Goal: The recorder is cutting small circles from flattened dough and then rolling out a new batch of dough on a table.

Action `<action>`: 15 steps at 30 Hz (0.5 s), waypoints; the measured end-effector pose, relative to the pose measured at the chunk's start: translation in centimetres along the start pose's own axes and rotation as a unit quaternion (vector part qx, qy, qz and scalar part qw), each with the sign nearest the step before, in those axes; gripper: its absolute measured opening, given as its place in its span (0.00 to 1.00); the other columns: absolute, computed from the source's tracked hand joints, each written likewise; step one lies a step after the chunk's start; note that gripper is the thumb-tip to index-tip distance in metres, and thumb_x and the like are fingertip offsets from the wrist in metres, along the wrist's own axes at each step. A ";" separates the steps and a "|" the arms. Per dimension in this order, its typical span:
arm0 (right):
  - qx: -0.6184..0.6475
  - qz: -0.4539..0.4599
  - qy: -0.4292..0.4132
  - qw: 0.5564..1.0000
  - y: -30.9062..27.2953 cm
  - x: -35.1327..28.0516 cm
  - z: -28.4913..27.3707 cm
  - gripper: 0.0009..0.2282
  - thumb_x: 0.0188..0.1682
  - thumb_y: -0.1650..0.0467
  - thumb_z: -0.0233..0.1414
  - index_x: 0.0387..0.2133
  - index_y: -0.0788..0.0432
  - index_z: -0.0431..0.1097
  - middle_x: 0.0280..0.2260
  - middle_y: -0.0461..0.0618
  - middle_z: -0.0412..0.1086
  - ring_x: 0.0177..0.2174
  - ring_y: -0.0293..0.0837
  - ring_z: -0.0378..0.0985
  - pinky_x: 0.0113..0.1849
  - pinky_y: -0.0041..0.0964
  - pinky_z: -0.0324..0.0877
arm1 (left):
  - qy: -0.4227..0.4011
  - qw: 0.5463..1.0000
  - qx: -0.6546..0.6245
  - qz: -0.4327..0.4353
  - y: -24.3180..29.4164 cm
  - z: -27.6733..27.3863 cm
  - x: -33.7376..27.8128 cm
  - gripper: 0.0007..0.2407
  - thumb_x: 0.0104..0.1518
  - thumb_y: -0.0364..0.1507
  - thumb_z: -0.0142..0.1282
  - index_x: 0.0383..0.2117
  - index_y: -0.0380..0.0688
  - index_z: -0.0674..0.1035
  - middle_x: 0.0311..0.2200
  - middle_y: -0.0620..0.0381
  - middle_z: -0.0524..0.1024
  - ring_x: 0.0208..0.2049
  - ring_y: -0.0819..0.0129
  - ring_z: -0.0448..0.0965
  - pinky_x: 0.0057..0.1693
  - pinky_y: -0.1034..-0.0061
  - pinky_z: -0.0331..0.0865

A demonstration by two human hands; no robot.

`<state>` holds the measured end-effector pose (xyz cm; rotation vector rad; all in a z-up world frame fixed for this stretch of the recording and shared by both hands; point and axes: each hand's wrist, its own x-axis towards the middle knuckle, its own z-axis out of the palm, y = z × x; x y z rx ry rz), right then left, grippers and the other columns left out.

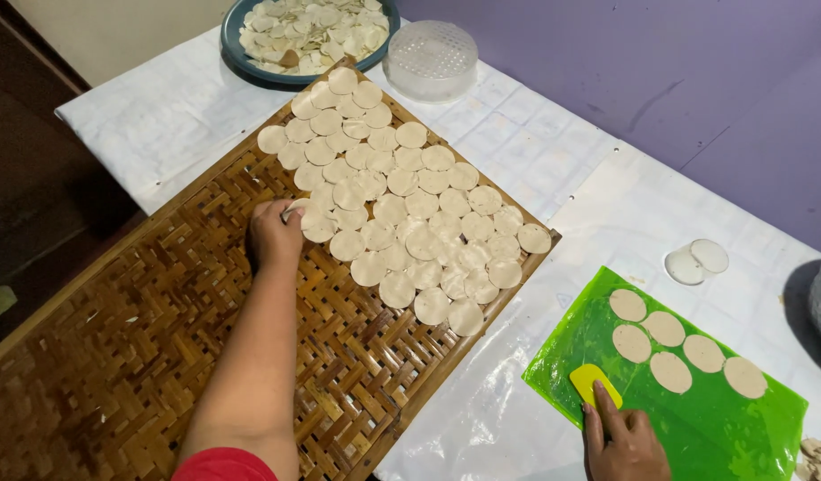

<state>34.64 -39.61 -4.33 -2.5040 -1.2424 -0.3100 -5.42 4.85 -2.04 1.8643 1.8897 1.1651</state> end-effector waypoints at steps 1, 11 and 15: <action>0.008 -0.008 -0.003 1.000 0.2 0.0 0.1 0.17 0.48 0.60 0.59 0.52 0.36 0.76 0.25 0.49 0.68 0.23 0.45 0.75 0.29 0.42 0.73 | 0.017 1.000 0.000 0.004 -1.3 0.9 0.5 0.09 0.55 0.28 0.66 0.39 0.40 0.85 0.45 0.47 0.78 0.45 0.50 0.79 0.51 0.62 0.73; 0.006 0.006 -0.008 1.000 -0.4 0.2 -0.3 0.17 0.48 0.60 0.58 0.52 0.36 0.76 0.25 0.49 0.68 0.23 0.45 0.76 0.29 0.42 0.73 | 0.052 0.996 0.006 -0.074 -0.1 1.7 1.9 0.11 0.52 0.27 0.69 0.41 0.45 0.84 0.47 0.49 0.75 0.48 0.51 0.75 0.53 0.62 0.70; -0.029 -0.024 0.006 0.999 -0.4 0.2 -0.2 0.17 0.47 0.60 0.59 0.51 0.35 0.76 0.27 0.48 0.69 0.26 0.47 0.76 0.31 0.43 0.73 | 0.056 0.996 -0.002 -0.069 -1.2 2.1 1.9 0.15 0.50 0.27 0.68 0.45 0.46 0.82 0.46 0.52 0.75 0.47 0.52 0.75 0.53 0.61 0.70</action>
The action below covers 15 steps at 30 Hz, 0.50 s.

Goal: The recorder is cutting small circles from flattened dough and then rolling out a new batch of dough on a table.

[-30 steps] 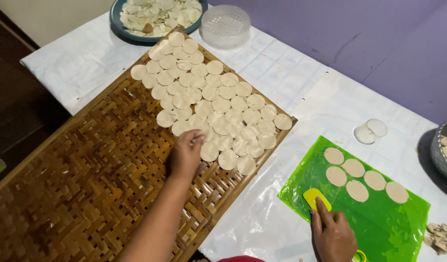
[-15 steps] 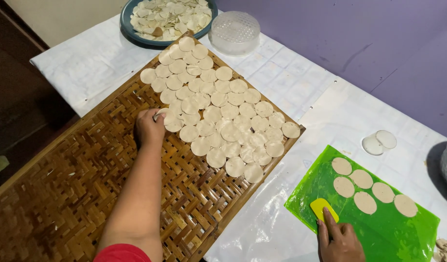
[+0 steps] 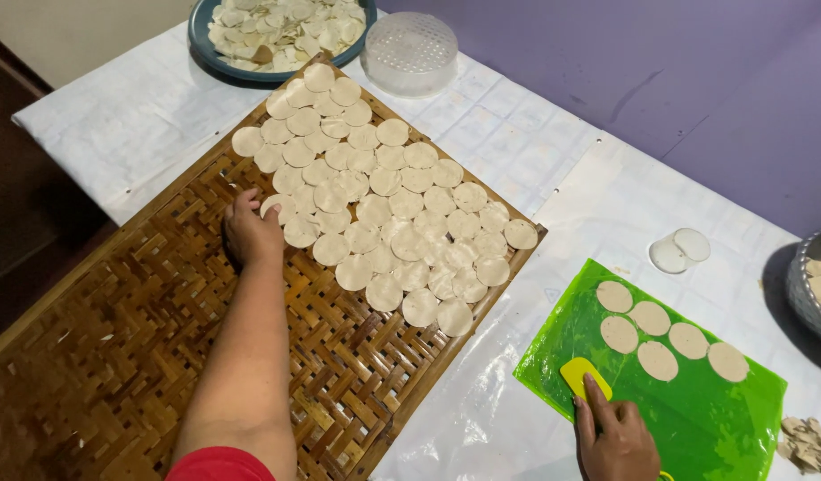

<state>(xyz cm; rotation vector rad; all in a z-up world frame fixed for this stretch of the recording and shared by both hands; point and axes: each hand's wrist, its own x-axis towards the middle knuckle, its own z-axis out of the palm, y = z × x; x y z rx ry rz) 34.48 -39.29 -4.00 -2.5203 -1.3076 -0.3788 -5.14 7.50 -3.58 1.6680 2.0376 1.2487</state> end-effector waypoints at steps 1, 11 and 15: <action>0.006 0.018 -0.001 1.000 -0.2 -0.1 0.0 0.17 0.47 0.60 0.59 0.51 0.34 0.76 0.27 0.47 0.69 0.26 0.46 0.76 0.31 0.43 0.72 | 0.005 1.000 0.000 0.004 -0.6 0.3 0.3 0.15 0.53 0.29 0.67 0.47 0.46 0.81 0.45 0.52 0.76 0.47 0.53 0.75 0.54 0.60 0.70; 0.083 0.226 -0.023 0.970 3.2 1.0 -1.1 0.15 0.50 0.56 0.55 0.52 0.30 0.75 0.33 0.45 0.72 0.31 0.48 0.79 0.33 0.44 0.73 | -0.110 0.978 -0.062 0.165 9.2 -3.1 -11.3 0.19 0.69 0.31 0.57 0.61 0.34 0.70 0.62 0.38 0.65 0.54 0.50 0.73 0.57 0.58 0.70; 0.037 0.292 -0.023 0.956 9.3 2.2 -1.6 0.16 0.51 0.55 0.54 0.52 0.33 0.76 0.37 0.49 0.73 0.35 0.53 0.79 0.36 0.49 0.73 | -0.201 0.936 -0.090 0.273 16.0 -4.5 -22.1 0.20 0.65 0.32 0.56 0.60 0.36 0.69 0.61 0.40 0.64 0.56 0.49 0.72 0.61 0.61 0.72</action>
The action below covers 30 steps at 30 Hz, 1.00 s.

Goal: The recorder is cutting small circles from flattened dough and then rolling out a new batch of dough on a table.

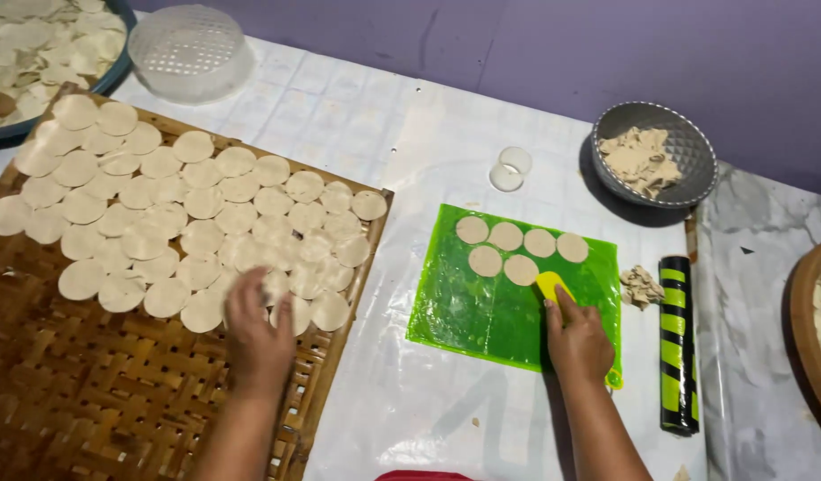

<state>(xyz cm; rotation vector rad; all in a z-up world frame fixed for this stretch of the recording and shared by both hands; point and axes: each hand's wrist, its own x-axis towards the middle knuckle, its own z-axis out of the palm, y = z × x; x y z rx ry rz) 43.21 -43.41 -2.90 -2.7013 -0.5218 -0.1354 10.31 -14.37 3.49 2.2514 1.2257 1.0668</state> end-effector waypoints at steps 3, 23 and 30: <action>-0.066 0.030 -0.015 0.997 3.1 3.3 -0.3 0.17 0.53 0.53 0.52 0.54 0.34 0.75 0.41 0.53 0.74 0.41 0.54 0.80 0.39 0.50 0.74 | -0.123 0.988 -0.091 0.006 5.7 3.0 -4.9 0.19 0.61 0.30 0.53 0.58 0.39 0.70 0.59 0.41 0.65 0.57 0.50 0.71 0.61 0.62 0.72; -0.258 -0.059 -0.165 0.950 3.6 11.5 -3.3 0.18 0.51 0.51 0.50 0.54 0.29 0.73 0.50 0.48 0.72 0.50 0.48 0.76 0.48 0.44 0.72 | -0.198 0.974 -0.086 0.065 8.3 8.2 -11.4 0.13 0.58 0.29 0.58 0.48 0.39 0.77 0.51 0.48 0.74 0.55 0.51 0.72 0.58 0.61 0.68; -0.130 -0.067 -0.069 0.987 5.6 11.3 0.6 0.15 0.50 0.55 0.55 0.50 0.32 0.77 0.42 0.51 0.73 0.40 0.51 0.79 0.41 0.48 0.73 | -0.200 0.975 -0.084 0.047 8.5 8.2 -11.6 0.13 0.58 0.30 0.59 0.47 0.39 0.78 0.51 0.49 0.74 0.55 0.52 0.72 0.59 0.62 0.68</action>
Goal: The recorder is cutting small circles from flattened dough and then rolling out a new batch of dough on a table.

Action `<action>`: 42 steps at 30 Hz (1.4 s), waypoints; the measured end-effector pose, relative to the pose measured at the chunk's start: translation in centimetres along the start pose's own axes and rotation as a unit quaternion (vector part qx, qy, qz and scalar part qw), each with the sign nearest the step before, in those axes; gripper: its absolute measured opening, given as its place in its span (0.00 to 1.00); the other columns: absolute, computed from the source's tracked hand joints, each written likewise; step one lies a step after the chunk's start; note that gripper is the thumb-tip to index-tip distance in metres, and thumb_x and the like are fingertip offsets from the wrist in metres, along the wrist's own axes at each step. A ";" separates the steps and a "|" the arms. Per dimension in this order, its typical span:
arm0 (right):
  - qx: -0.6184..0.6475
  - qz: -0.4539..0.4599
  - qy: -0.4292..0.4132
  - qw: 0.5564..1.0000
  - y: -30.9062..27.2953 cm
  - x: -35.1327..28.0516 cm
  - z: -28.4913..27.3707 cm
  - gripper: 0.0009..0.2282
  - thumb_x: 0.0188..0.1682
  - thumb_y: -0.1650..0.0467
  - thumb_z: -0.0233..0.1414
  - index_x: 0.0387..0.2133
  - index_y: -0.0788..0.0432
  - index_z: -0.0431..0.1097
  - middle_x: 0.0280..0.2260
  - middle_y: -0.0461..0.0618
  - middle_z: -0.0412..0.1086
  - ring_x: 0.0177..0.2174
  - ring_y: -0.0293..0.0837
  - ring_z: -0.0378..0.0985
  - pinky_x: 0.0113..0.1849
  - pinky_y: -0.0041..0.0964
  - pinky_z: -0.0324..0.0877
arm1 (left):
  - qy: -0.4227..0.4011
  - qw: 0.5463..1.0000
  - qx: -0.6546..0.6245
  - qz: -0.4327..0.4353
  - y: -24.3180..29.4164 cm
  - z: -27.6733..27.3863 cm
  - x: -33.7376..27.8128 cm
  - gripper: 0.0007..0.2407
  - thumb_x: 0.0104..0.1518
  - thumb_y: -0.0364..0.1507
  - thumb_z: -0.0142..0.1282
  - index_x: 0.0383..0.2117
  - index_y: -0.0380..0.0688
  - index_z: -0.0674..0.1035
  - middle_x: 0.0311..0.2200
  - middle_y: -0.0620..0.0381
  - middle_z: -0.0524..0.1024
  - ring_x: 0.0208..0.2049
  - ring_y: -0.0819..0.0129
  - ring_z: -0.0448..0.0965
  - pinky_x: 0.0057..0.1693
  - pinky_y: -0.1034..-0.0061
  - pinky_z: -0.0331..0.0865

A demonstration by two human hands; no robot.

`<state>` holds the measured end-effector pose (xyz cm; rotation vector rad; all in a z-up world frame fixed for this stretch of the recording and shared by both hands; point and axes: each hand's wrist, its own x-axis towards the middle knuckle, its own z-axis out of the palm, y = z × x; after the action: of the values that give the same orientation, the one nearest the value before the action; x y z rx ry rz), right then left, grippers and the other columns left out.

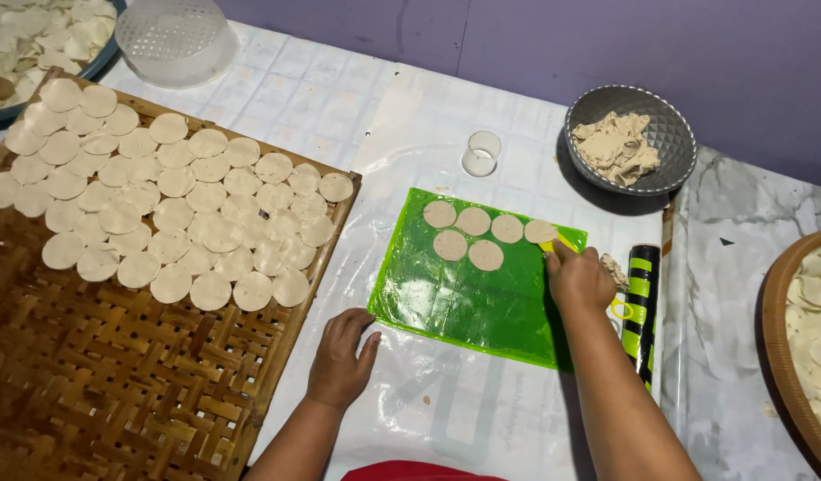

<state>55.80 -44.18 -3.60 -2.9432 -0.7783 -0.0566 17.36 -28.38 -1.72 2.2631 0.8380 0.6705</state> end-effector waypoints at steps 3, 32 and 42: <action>0.058 0.009 0.074 0.995 -0.2 -0.4 0.9 0.15 0.51 0.56 0.57 0.51 0.33 0.77 0.36 0.51 0.71 0.35 0.51 0.78 0.35 0.48 0.73 | 0.003 1.000 -0.004 -0.001 0.1 0.0 0.1 0.13 0.57 0.30 0.59 0.47 0.39 0.78 0.51 0.49 0.74 0.56 0.52 0.72 0.59 0.63 0.68; 0.109 -0.328 0.018 0.938 -21.9 -22.4 -6.6 0.16 0.45 0.59 0.59 0.48 0.33 0.76 0.25 0.49 0.67 0.24 0.49 0.75 0.27 0.46 0.71 | -0.004 0.891 -0.377 -0.254 -10.9 0.4 0.2 0.06 0.59 0.25 0.63 0.38 0.35 0.81 0.32 0.53 0.83 0.33 0.75 0.81 0.41 0.81 0.74; 0.139 -0.257 0.080 0.953 -20.7 -21.4 -1.5 0.17 0.44 0.61 0.59 0.49 0.38 0.77 0.28 0.47 0.71 0.24 0.48 0.76 0.28 0.43 0.72 | 0.124 0.922 -0.049 -0.364 -9.8 -21.8 2.3 0.08 0.61 0.36 0.55 0.42 0.52 0.82 0.37 0.60 0.85 0.35 0.69 0.85 0.41 0.73 0.78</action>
<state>26.92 -36.94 -1.63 -2.3702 -1.3742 -0.2007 1.30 -12.67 6.71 1.6016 1.6093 0.6184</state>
